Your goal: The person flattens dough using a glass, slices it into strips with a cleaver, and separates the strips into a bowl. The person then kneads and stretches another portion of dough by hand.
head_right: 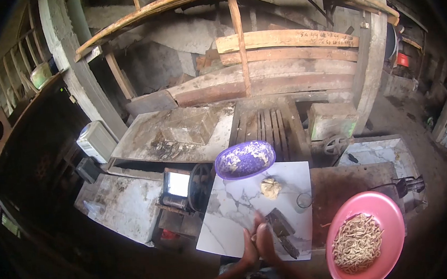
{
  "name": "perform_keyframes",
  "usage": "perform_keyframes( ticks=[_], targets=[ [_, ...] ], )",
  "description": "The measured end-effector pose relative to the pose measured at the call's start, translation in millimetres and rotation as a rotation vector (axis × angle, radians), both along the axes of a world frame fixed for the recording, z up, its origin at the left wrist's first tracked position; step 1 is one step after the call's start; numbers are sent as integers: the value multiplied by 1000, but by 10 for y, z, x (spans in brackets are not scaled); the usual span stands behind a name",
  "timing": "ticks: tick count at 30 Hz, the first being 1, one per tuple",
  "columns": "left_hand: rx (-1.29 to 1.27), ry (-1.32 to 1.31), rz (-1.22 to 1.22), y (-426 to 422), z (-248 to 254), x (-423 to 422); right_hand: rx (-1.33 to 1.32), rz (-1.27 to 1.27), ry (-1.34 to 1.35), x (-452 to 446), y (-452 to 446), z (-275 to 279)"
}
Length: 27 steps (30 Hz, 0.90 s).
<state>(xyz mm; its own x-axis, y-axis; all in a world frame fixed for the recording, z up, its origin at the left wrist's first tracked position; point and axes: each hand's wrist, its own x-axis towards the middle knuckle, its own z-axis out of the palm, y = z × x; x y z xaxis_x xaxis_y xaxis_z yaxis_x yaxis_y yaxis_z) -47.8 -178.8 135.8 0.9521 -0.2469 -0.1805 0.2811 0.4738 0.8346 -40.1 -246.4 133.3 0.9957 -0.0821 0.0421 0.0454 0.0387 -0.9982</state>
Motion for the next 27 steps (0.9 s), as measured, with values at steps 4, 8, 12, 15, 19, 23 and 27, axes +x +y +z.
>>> perform_keyframes(
  ticks=[4,8,12,15,19,23,27],
  targets=[
    [-72,170,238,165,170,242,73,88,-217,-258,315,156],
    [123,-194,173,87,-186,70,259,152,177,-26,120,99],
    [106,-72,49,26,180,-145,528,-126,263,243,128,-48],
    [122,-77,98,146,-14,117,102,109,-63,65,203,-170],
    [-135,348,198,399,478,347,-83,286,-284,-169,320,97],
    [14,-97,12,157,52,4,-123,85,157,258,107,-467],
    [248,-455,48,90,-99,-72,201,127,197,305,-18,-638]
  ],
)
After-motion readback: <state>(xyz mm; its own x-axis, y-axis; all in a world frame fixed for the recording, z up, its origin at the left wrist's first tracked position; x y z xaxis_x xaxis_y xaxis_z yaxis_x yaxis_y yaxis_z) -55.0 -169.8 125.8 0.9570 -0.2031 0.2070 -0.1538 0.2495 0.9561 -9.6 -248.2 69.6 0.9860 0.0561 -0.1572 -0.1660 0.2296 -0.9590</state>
